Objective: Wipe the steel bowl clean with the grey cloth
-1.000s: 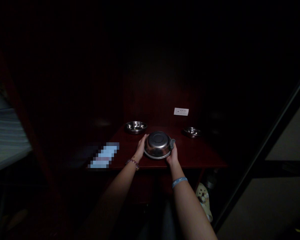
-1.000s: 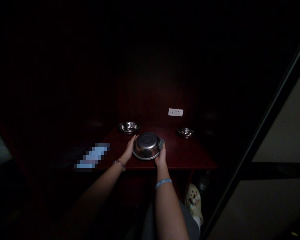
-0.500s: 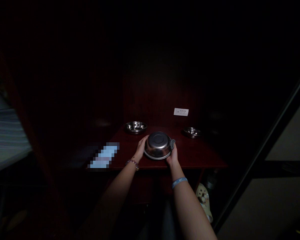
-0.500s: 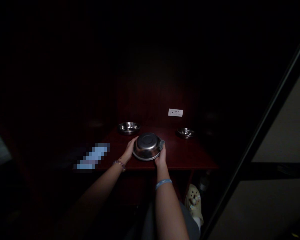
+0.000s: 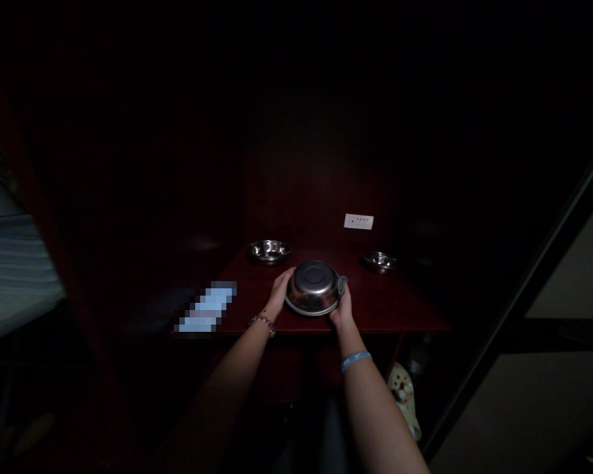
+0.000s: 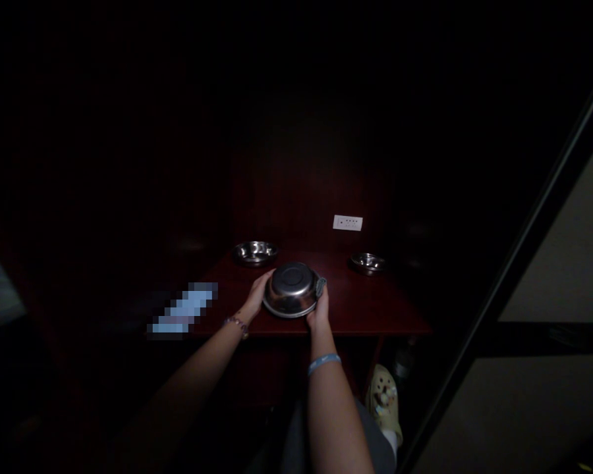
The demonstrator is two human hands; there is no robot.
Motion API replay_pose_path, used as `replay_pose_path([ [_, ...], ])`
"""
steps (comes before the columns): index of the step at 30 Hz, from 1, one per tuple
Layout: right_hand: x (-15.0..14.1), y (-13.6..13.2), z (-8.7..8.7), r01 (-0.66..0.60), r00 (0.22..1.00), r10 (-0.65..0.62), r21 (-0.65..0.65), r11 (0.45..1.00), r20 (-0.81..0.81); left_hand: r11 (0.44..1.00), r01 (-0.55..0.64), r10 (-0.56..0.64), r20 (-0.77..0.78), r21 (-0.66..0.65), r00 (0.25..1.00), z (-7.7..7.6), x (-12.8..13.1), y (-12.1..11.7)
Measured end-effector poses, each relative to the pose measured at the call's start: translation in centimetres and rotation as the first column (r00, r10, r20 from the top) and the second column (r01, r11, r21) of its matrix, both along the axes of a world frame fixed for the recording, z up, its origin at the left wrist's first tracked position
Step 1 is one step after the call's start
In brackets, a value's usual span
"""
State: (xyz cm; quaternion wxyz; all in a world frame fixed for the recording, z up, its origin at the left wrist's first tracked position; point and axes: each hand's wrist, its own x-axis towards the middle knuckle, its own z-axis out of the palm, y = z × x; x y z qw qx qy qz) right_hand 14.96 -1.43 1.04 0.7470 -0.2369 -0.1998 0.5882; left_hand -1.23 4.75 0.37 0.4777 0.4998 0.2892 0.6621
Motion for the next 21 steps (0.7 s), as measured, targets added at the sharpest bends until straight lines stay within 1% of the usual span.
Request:
replay_pose_path([
  [2,-0.02,-0.14,0.2,-0.036,0.997,0.033,-0.045,0.998,-0.074,1.0,-0.004,0.004,-0.007,0.009,1.0,0.01,0.0,-0.06],
  [4,-0.04,-0.22,0.35,-0.052,0.993,0.044,-0.066,0.996,-0.108,1.0,-0.006,0.006,-0.015,0.021,1.0,0.02,-0.01,-0.12],
  [13,-0.01,-0.33,0.62,-0.051,0.991,0.04,-0.088,0.995,-0.131,1.0,-0.012,0.012,-0.013,0.018,1.0,0.16,0.03,-0.35],
  [17,-0.02,-0.33,0.59,-0.052,0.988,0.034,-0.115,0.992,-0.151,0.999,-0.016,0.017,-0.015,0.028,1.0,-0.1,0.02,-0.03],
  [21,-0.09,-0.15,0.3,-0.046,0.988,0.03,-0.102,0.994,-0.153,0.998,-0.053,0.054,-0.022,0.03,0.998,-0.45,-0.03,0.4],
])
